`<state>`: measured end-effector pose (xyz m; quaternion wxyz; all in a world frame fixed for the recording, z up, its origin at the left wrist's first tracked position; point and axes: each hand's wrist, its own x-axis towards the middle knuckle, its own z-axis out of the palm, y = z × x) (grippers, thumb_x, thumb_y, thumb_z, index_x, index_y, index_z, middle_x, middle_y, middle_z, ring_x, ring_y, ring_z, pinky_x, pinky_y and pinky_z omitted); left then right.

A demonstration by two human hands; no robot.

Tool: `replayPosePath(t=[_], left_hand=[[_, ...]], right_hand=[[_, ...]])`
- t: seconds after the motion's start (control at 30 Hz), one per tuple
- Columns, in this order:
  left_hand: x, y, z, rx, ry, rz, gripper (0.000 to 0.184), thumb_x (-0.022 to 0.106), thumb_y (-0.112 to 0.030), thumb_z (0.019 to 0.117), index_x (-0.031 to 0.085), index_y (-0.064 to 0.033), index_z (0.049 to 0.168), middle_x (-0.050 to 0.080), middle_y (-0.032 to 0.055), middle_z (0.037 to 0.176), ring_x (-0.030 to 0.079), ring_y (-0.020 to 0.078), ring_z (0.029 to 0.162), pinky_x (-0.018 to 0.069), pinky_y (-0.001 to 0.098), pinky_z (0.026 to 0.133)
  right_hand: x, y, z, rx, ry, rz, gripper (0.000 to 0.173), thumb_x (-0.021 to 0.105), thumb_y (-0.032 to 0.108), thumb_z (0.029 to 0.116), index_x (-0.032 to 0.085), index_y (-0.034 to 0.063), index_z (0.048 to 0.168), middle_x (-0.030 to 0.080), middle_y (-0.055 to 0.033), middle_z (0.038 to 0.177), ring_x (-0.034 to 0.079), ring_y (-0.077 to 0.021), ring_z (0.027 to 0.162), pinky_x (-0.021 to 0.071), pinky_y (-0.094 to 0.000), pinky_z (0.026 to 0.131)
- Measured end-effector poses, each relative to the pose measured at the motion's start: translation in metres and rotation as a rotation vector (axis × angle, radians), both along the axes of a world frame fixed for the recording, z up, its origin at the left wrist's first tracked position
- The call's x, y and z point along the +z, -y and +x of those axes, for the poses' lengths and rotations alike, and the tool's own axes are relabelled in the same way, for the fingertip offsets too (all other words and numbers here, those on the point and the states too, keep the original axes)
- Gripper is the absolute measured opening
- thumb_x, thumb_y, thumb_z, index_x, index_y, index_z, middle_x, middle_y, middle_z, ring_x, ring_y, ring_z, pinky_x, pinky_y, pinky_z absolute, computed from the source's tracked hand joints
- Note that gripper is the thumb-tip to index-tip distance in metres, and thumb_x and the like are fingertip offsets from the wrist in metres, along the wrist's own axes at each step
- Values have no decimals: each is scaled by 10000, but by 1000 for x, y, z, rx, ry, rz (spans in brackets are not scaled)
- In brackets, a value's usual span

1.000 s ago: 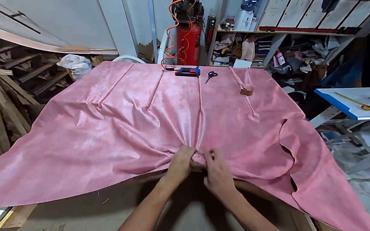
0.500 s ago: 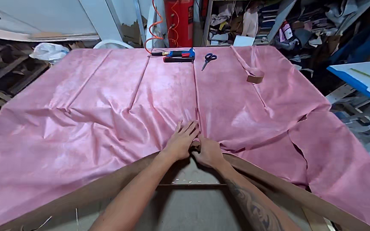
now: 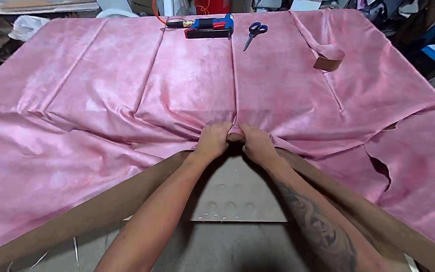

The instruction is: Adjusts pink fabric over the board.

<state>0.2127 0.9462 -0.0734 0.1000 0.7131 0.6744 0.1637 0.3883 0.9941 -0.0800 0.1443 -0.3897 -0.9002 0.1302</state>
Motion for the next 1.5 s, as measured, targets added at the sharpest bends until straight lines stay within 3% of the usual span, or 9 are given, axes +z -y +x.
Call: replayPosePath(t=[0.13, 0.3, 0.47, 0.67, 0.83, 1.07, 1.2, 1.3, 1.5], left_hand=[[12, -11, -12, 14, 123, -100, 276, 659, -119, 849, 672, -144, 1124, 718, 83, 996, 693, 294, 995, 544, 598, 810], [14, -13, -14, -123, 277, -202, 642, 681, -130, 867, 476, -110, 1475, 578, 116, 1432, 545, 250, 1344, 445, 513, 1125], [6, -10, 4, -48, -9, -58, 724, 824, -239, 794, 530, -53, 1429, 567, 158, 1279, 607, 307, 1164, 562, 470, 962], [-38, -13, 4, -54, -179, 398, 311, 548, -161, 1034, 660, -6, 1279, 651, 148, 1344, 589, 280, 1313, 453, 426, 1146], [-36, -27, -3, -71, -187, 424, 178, 620, -123, 975, 709, -22, 1091, 708, 131, 1033, 680, 297, 1033, 554, 435, 951], [10, -27, -3, -160, -208, 8, 399, 647, -325, 868, 634, -55, 1163, 678, 120, 1094, 658, 290, 1086, 543, 473, 934], [0, -23, -14, -241, -150, 61, 792, 400, -702, 960, 554, -72, 1416, 640, 110, 1297, 584, 268, 1252, 456, 458, 1097], [-11, -20, -23, -298, -10, 85, 776, 176, -658, 1043, 522, -106, 1464, 630, 88, 1291, 562, 249, 1253, 427, 461, 1091], [-28, -25, -17, -247, -85, 133, 419, 678, -279, 961, 600, -107, 1335, 634, 95, 1201, 590, 283, 1157, 486, 470, 970]], right_hand=[[15, -11, -3, 44, 87, -40, 577, 749, 440, 799, 598, 88, 1231, 697, -102, 902, 705, -313, 836, 565, -551, 685], [10, -5, -13, -65, 156, 51, 780, 731, 66, 820, 423, 114, 1536, 581, -231, 1250, 686, -357, 737, 577, -511, 589], [-9, -14, -9, -90, 67, 209, 348, 634, 14, 905, 666, 58, 1249, 645, -192, 1197, 703, -354, 771, 585, -515, 580], [-6, -33, -15, -19, 113, 309, 93, 643, 58, 901, 726, 51, 944, 703, -116, 969, 665, -306, 1003, 537, -480, 842], [-13, -38, -13, 30, 56, 319, 83, 647, 45, 892, 716, 53, 939, 701, -110, 946, 671, -294, 979, 544, -455, 854], [3, -48, -7, 141, 131, 140, 134, 668, 132, 871, 700, 47, 969, 709, -114, 978, 671, -298, 1011, 531, -485, 896], [-13, -51, -5, 157, 130, 280, 176, 680, 142, 851, 677, 54, 1002, 694, -112, 1000, 659, -296, 1016, 521, -476, 904], [-28, -48, -4, 179, 145, 352, 165, 641, 142, 874, 643, 69, 1023, 659, -114, 1023, 628, -312, 1029, 491, -485, 888], [-15, -35, 10, 186, 53, -22, 780, 580, 765, 857, 632, 99, 1260, 666, -86, 1169, 618, -260, 1130, 507, -487, 970]])
